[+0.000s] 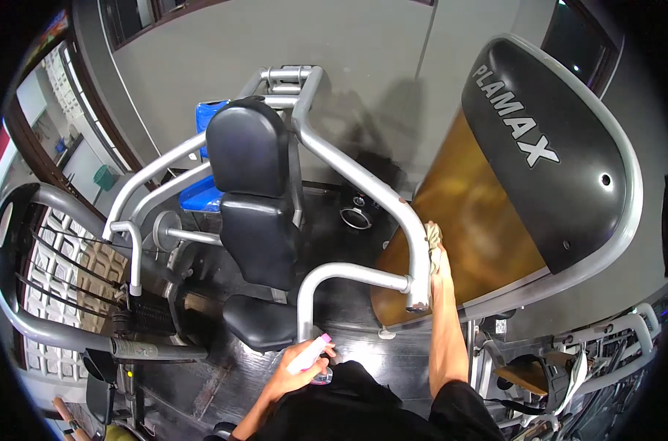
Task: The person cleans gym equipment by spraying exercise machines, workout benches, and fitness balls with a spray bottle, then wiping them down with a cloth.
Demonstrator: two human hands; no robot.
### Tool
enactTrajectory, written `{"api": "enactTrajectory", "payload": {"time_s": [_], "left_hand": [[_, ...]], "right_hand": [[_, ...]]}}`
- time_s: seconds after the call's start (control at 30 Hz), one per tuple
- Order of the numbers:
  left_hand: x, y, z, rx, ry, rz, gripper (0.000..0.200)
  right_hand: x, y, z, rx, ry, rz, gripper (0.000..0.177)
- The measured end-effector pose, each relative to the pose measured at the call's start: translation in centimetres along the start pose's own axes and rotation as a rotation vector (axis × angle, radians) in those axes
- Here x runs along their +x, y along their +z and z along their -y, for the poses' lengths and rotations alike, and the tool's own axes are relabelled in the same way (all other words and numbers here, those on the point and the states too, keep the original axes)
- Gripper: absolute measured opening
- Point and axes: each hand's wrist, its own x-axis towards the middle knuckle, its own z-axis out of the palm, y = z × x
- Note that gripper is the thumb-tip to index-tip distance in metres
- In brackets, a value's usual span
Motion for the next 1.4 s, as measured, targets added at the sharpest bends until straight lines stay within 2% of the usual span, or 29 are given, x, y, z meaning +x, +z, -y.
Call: {"api": "enactTrajectory", "payload": {"time_s": [0.07, 0.1, 0.13, 0.2, 0.23, 0.27, 0.37, 0.4, 0.47, 0.53, 0.6, 0.67, 0.7, 0.8, 0.9, 1.03, 1.1, 1.17, 1.23, 1.3, 1.33, 1.4], "left_hand": [[-0.6, 0.1, 0.1, -0.007, -0.001, -0.009, 0.034], [-0.9, 0.2, 0.2, -0.006, -0.003, -0.012, 0.034], [-1.2, 0.3, 0.3, -0.019, -0.014, -0.01, 0.035], [-1.3, 0.6, 0.5, -0.034, -0.023, 0.0, 0.035], [-1.4, 0.8, 0.7, -0.061, -0.059, -0.001, 0.036], [-1.4, 1.0, 0.8, -0.089, -0.098, 0.0, 0.037], [-0.9, 1.4, 1.5, -0.089, -0.107, 0.034, 0.038], [-0.8, 1.6, 1.7, -0.093, -0.118, 0.044, 0.038], [0.0, 1.9, 1.9, -0.091, -0.102, 0.074, 0.039], [0.7, 2.2, 1.6, -0.121, -0.091, 0.085, 0.038], [1.3, 2.3, 1.1, -0.04, -0.11, 0.106, 0.038], [1.7, 2.3, 1.5, -0.05, -0.076, 0.109, 0.038], [1.7, 2.3, 1.6, -0.058, -0.044, 0.11, 0.037], [1.7, 2.4, 1.4, -0.06, -0.025, 0.113, 0.037], [1.1, 2.2, 1.1, -0.04, 0.014, 0.082, 0.036], [0.3, 2.0, 1.2, -0.08, 0.016, 0.024, 0.035], [-0.2, 1.9, 0.9, -0.008, 0.016, 0.009, 0.034], [-0.7, 1.8, 0.7, -0.014, -0.018, -0.027, 0.033], [-0.8, 1.8, 0.0, -0.026, -0.044, -0.069, 0.032], [-1.1, 1.9, 0.2, -0.023, -0.033, -0.087, 0.031], [-1.1, 1.9, 0.2, -0.015, -0.02, -0.094, 0.031], [-1.3, 2.1, 0.2, -0.037, -0.019, -0.098, 0.031]], "right_hand": [[0.7, 0.4, 0.3, -0.529, 0.093, 0.138, 0.026], [0.7, 0.5, -0.4, -0.527, 0.07, 0.013, 0.027], [0.6, 0.0, -0.7, -0.526, 0.072, 0.012, 0.027], [0.7, -1.8, -1.4, -0.331, 0.097, -0.034, 0.028], [0.8, -3.8, -1.9, -0.237, 0.136, -0.129, 0.029], [0.3, -6.9, -2.3, -0.234, 0.133, -0.072, 0.047], [-5.5, -10.5, -3.8, -0.152, 0.167, -0.102, 0.046], [-8.0, -10.0, -3.9, -0.234, 0.12, -0.077, 0.046], [-12.2, -9.0, -4.5, -0.212, -0.021, -0.057, 0.048], [-14.0, -7.4, -6.1, -0.367, -0.432, -0.113, 0.043], [-14.9, -9.1, -6.9, -0.6, -0.514, -0.176, 0.044], [-14.5, -7.2, -4.9, -1.198, -0.946, -0.006, 0.038], [-14.4, -5.0, -3.3, -1.387, -0.973, 0.116, 0.038], [-13.2, 1.6, 0.1, -1.813, -0.852, 0.164, 0.048], [-9.7, 4.6, 2.3, -2.024, -0.816, 0.348, 0.045], [-1.7, 6.5, 1.4, -2.169, -0.996, 0.514, 0.037], [1.8, 7.9, 0.1, -2.301, -1.236, 0.612, 0.022], [3.3, 9.9, -0.7, -2.387, -1.267, 0.648, 0.017], [3.9, 10.0, -1.6, -2.426, -1.263, 0.709, 0.016], [3.7, 9.1, -2.2, -2.577, -1.25, 0.606, 0.017], [2.5, 9.0, -2.0, -2.76, -1.113, 0.636, 0.018], [-0.4, 8.0, -1.5, -2.873, -0.958, 0.66, 0.017]]}}
